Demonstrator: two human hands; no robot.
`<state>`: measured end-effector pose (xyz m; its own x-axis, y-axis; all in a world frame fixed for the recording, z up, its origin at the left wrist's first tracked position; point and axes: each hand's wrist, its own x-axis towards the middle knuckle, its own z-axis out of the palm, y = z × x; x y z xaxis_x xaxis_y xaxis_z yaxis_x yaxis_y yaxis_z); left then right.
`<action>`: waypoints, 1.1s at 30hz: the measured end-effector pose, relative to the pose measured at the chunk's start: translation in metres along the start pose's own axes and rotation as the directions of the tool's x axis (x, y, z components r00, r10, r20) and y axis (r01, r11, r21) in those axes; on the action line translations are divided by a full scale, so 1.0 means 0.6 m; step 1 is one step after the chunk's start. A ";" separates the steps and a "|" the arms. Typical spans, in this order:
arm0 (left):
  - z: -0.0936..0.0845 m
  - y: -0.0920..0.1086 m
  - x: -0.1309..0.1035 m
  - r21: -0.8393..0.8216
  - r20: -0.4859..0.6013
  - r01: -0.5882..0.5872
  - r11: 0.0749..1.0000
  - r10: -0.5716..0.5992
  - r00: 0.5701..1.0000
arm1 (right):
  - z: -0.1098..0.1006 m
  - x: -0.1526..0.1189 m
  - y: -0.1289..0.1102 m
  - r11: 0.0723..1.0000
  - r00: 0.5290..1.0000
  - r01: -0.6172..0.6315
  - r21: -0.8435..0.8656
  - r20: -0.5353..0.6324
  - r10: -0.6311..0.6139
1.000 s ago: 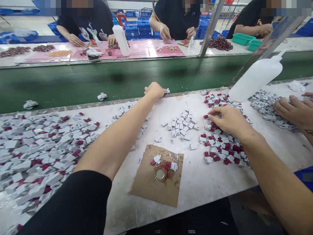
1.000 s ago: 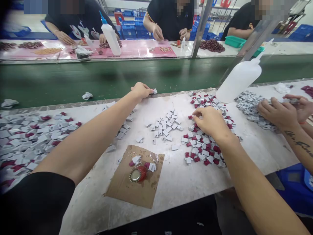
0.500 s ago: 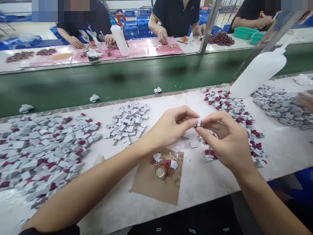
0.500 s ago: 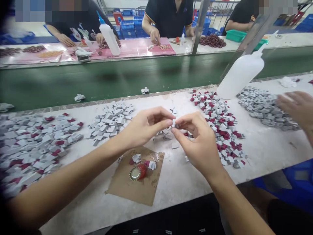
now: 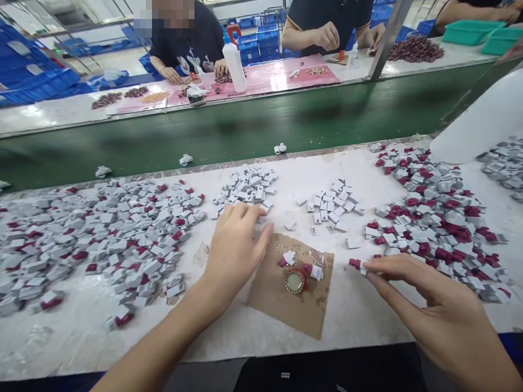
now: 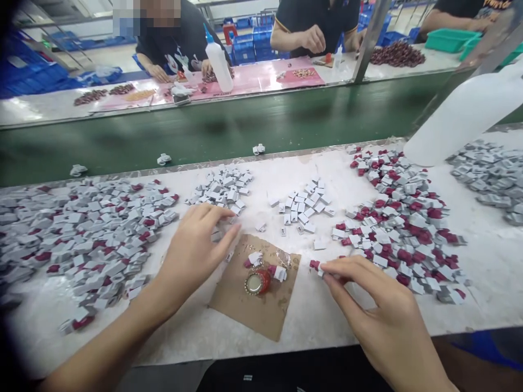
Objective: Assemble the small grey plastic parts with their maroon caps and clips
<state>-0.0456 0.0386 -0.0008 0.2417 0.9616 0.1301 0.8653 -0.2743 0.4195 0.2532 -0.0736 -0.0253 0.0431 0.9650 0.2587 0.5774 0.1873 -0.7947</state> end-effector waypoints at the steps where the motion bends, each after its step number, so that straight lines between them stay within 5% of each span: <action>1: 0.004 -0.015 -0.001 0.100 -0.046 0.010 0.995 -0.006 0.999 | 0.001 -0.009 0.004 0.999 1.000 0.015 -0.039 0.001 -0.014; 4: 0.021 -0.044 0.001 0.221 -0.061 -0.022 0.975 0.036 0.997 | 0.006 -0.032 0.011 0.992 0.999 0.045 -0.114 -0.008 -0.046; 8: 0.036 -0.041 0.011 0.246 -0.069 -0.055 0.968 0.074 0.995 | 0.012 -0.041 0.009 0.981 0.998 0.062 -0.186 -0.010 -0.065; 15: -0.021 -0.011 -0.009 -0.184 0.090 0.029 0.982 -0.012 0.996 | 0.034 -0.024 -0.046 0.992 0.999 -0.050 0.118 0.002 0.050; 18: -0.037 -0.008 -0.030 -0.196 0.148 0.033 0.980 -0.004 0.989 | 0.059 -0.017 -0.070 0.970 1.000 -0.010 0.242 0.026 0.004; 25: -0.008 -0.039 -0.040 -0.097 0.150 0.015 0.995 0.000 0.989 | 0.097 0.007 -0.082 0.961 0.990 0.073 0.265 0.094 -0.101; 33: -0.013 -0.042 -0.043 -0.281 0.095 0.026 0.959 0.001 0.995 | 0.088 0.010 -0.088 0.942 0.993 0.005 0.336 0.113 -0.045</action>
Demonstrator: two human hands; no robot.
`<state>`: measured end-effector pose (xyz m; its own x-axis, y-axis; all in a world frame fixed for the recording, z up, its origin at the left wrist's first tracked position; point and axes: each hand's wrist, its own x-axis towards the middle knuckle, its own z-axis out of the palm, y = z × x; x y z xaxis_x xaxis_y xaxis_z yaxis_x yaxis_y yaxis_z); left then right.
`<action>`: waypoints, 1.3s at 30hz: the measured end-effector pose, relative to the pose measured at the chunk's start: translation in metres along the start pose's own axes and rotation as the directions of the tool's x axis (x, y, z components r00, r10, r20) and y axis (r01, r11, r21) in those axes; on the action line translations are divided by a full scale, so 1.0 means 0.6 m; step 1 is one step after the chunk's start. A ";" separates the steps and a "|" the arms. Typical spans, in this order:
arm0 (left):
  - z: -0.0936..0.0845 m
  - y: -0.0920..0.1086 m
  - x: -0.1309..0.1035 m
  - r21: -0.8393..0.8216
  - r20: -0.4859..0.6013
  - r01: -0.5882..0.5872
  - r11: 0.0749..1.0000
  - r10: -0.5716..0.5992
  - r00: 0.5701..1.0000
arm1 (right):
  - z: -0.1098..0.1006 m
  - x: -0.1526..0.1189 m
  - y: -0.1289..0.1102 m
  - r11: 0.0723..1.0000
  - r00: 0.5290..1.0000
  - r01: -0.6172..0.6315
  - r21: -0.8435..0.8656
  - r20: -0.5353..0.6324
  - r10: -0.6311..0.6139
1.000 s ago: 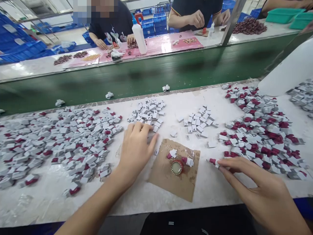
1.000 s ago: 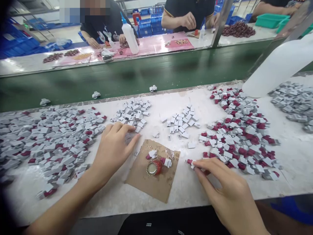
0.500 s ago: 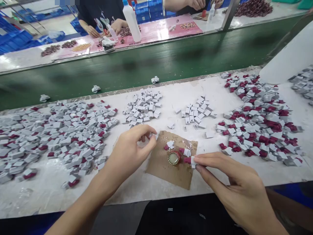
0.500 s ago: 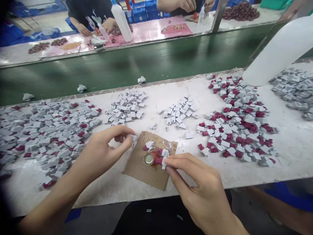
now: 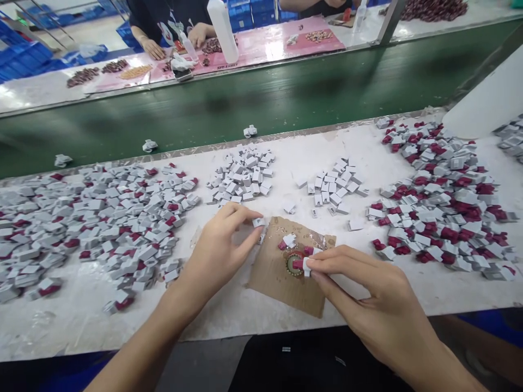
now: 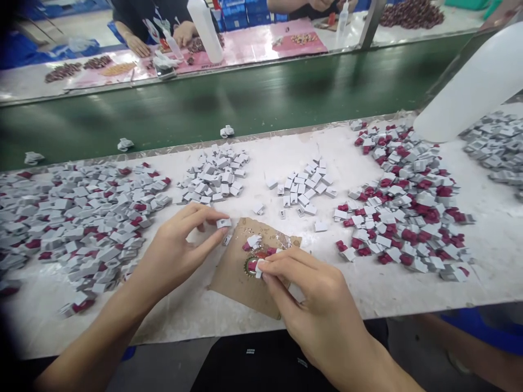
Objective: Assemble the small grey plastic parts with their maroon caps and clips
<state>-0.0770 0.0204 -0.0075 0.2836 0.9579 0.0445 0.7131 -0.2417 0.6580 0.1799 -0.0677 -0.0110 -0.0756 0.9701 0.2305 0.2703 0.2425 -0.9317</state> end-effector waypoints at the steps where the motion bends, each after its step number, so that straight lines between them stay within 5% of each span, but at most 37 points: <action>1: 0.000 0.007 0.001 -0.082 -0.014 0.002 0.997 -0.003 1.000 | -0.004 0.000 -0.001 0.998 0.999 -0.040 0.039 -0.023 0.041; 7: 0.015 0.068 0.025 -0.660 0.117 0.116 0.742 -0.051 0.992 | -0.029 0.028 0.014 0.896 0.955 -0.187 0.403 -0.139 0.262; 12: 0.043 0.101 0.045 -0.793 0.336 0.285 0.539 -0.005 0.942 | -0.037 0.060 0.026 0.787 0.917 -0.181 0.590 -0.189 0.353; 16: 0.062 0.102 0.050 -0.826 0.359 0.309 0.471 0.018 0.933 | -0.038 0.062 0.024 0.762 0.925 -0.176 0.623 -0.161 0.344; 28: 0.071 0.102 0.058 -0.816 0.347 0.293 0.498 0.016 0.938 | -0.045 0.053 0.031 0.868 0.946 -0.176 0.465 -0.163 0.279; 34: 0.060 0.108 0.071 -0.740 0.374 0.253 0.623 0.068 0.925 | -0.069 0.062 0.020 0.912 0.964 -0.227 0.342 -0.058 0.261; 39: 0.059 0.119 0.137 -0.574 0.380 0.092 0.814 0.165 0.910 | -0.096 0.087 0.030 0.954 0.963 -0.229 0.193 -0.100 0.251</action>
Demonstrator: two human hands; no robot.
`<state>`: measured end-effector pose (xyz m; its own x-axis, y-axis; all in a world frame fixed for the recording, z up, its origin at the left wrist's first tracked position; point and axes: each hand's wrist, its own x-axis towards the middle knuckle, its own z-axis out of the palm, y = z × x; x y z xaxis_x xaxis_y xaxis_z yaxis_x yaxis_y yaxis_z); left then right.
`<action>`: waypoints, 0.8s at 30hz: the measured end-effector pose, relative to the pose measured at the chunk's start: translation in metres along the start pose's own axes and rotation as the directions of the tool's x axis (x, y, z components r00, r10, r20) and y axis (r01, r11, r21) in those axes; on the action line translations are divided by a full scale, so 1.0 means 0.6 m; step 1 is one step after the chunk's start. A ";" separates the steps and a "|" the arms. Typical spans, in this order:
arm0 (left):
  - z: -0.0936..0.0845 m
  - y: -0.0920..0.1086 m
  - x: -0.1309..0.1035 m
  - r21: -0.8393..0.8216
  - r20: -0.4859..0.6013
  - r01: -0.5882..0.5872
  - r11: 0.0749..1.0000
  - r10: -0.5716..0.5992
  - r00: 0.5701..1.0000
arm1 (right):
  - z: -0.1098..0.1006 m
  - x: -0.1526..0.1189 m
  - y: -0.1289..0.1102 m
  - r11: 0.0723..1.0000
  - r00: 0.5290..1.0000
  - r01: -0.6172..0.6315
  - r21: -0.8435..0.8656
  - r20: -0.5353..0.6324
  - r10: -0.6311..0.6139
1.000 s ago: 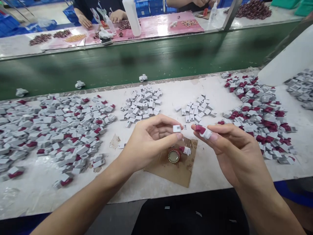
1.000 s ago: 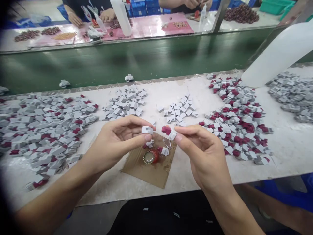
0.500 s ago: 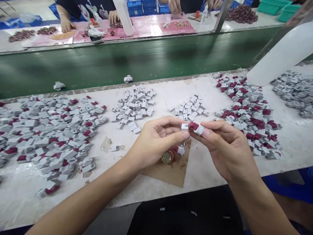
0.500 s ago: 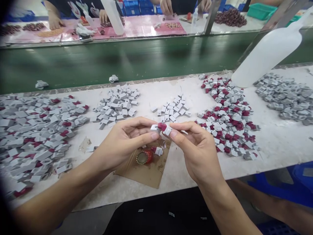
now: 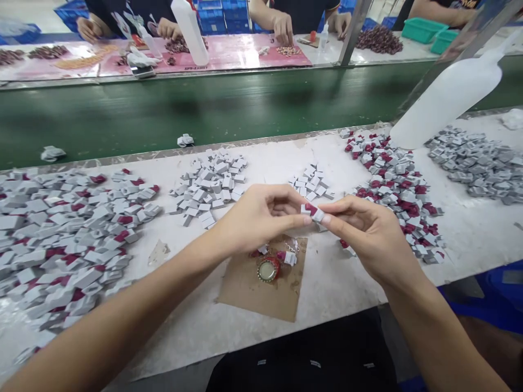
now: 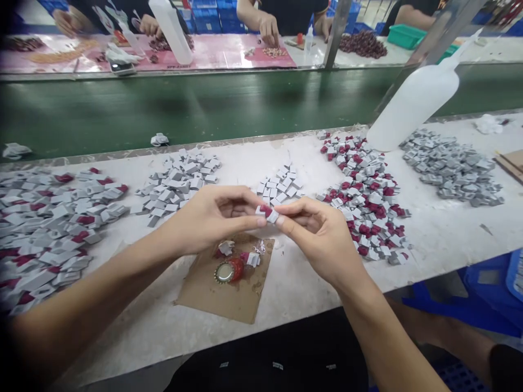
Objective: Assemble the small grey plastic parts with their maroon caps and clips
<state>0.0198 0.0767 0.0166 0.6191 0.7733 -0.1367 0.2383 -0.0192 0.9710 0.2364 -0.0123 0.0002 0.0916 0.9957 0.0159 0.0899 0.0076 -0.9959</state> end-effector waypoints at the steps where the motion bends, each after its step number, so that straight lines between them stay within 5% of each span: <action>1: -0.007 0.003 0.022 0.083 0.002 -0.026 0.996 0.026 1.000 | -0.012 0.007 -0.002 0.992 0.998 0.028 -0.127 -0.044 -0.034; 4: -0.039 0.007 0.102 0.278 -0.162 -0.017 0.960 0.064 0.985 | -0.056 0.029 -0.012 0.789 0.963 0.066 -0.611 -0.167 -0.210; 6: -0.066 0.000 0.164 0.310 -0.348 0.064 0.949 0.050 0.936 | -0.081 0.044 -0.014 0.602 0.960 0.036 -0.798 -0.140 -0.244; 8: -0.093 -0.011 0.227 0.308 -0.442 0.135 0.942 0.016 0.897 | -0.095 0.059 -0.009 0.474 0.985 0.013 -0.880 -0.070 -0.157; 12: -0.131 -0.033 0.338 0.305 -0.523 0.264 0.915 -0.071 0.850 | -0.094 0.088 0.020 0.371 0.998 -0.032 -0.928 -0.050 -0.038; 19: -0.150 -0.051 0.427 0.287 -0.612 0.314 0.905 -0.079 0.787 | -0.092 0.113 0.022 0.472 0.993 -0.041 -0.881 -0.089 -0.081; 22: -0.160 -0.052 0.419 0.308 -0.627 0.268 0.913 -0.017 0.779 | -0.083 0.099 0.004 0.692 0.978 -0.029 -0.722 -0.162 -0.128; 24: -0.157 -0.044 0.392 0.329 -0.608 0.206 0.921 0.040 0.793 | -0.072 0.087 -0.006 0.882 0.971 -0.024 -0.471 -0.222 -0.092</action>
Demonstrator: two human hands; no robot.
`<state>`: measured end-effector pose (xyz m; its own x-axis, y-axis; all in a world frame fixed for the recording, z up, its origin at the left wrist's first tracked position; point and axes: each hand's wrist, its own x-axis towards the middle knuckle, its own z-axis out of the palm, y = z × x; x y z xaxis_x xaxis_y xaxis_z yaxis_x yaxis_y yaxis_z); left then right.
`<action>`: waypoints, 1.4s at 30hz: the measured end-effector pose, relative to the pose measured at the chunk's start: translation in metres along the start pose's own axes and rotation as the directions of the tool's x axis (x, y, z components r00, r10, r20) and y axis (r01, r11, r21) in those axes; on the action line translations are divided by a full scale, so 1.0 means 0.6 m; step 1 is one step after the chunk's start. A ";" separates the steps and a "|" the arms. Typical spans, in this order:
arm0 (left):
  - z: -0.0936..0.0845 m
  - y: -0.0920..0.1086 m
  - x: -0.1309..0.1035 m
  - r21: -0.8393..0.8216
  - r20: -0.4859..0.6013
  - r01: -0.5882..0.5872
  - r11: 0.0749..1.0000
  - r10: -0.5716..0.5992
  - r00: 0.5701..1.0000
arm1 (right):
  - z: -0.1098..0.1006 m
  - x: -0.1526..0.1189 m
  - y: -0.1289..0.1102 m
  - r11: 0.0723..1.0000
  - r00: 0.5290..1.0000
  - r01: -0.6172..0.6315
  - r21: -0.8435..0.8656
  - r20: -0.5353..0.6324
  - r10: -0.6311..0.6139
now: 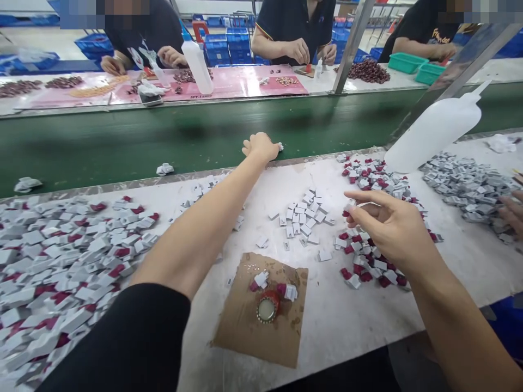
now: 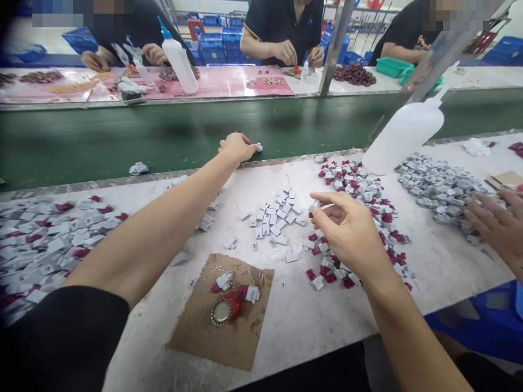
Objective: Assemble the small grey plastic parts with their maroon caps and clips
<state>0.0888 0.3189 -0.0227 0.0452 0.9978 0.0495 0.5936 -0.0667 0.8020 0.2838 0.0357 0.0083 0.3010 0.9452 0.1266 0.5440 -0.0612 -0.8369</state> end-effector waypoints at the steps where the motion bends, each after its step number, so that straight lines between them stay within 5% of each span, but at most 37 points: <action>1: -0.010 0.004 -0.022 -0.016 0.002 -0.038 0.999 0.038 0.999 | 0.003 -0.007 -0.006 0.987 0.999 -0.039 0.155 -0.001 0.039; 4: -0.042 0.028 -0.125 -0.105 0.076 -0.184 0.977 0.192 0.978 | 0.016 -0.026 -0.018 0.862 0.993 -0.107 0.496 0.005 0.120; 7: -0.075 0.055 -0.252 -0.337 0.364 -0.246 0.909 0.366 0.856 | 0.036 -0.046 -0.024 0.744 0.989 -0.114 0.659 0.001 0.150; 10: -0.098 0.064 -0.346 -0.499 0.442 -0.199 0.843 0.445 0.779 | 0.050 -0.068 -0.031 0.697 0.989 -0.130 0.705 0.047 0.137; 14: -0.120 0.048 -0.401 -0.483 0.472 -0.113 0.868 0.367 0.801 | 0.046 -0.104 -0.038 0.816 0.994 -0.093 0.570 0.096 0.047; 20: -0.154 0.010 -0.473 -0.399 0.680 0.195 0.896 0.147 0.718 | 0.031 -0.154 -0.027 0.932 0.944 0.143 0.333 0.236 -0.230; 22: -0.164 -0.008 -0.491 -0.333 0.607 0.073 0.940 0.154 0.780 | 0.031 -0.168 -0.021 0.944 0.939 0.187 0.272 0.233 -0.253; 25: -0.182 -0.050 -0.489 0.032 0.279 -0.214 0.976 0.197 0.940 | 0.030 -0.188 -0.005 0.958 0.939 0.256 0.129 0.201 -0.278; 28: -0.197 -0.098 -0.462 0.448 0.026 -0.233 0.863 0.247 0.969 | 0.024 -0.212 0.022 0.943 0.919 0.333 -0.014 0.230 -0.321; 31: -0.202 -0.131 -0.433 0.550 0.032 -0.232 0.802 0.258 0.966 | 0.024 -0.235 0.044 0.946 0.923 0.312 -0.094 0.265 -0.278; 35: -0.197 -0.134 -0.419 0.539 0.037 -0.252 0.804 0.276 0.960 | 0.029 -0.246 0.041 0.971 0.943 0.232 -0.056 0.259 -0.210; 39: -0.206 -0.110 -0.440 0.368 0.065 -0.257 0.894 0.251 0.966 | 0.035 -0.235 0.013 0.993 0.966 0.099 0.060 0.232 -0.110; 42: -0.222 -0.093 -0.464 0.164 0.117 -0.138 0.977 0.119 0.986 | 0.046 -0.228 -0.008 0.982 0.973 0.044 0.185 0.213 -0.083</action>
<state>-0.0637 0.0457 -0.0021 0.2096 0.9750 0.0744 0.7057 -0.2035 0.6786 0.2184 -0.0843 -0.0195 0.0806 0.9936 0.0794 0.4023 0.0405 -0.9146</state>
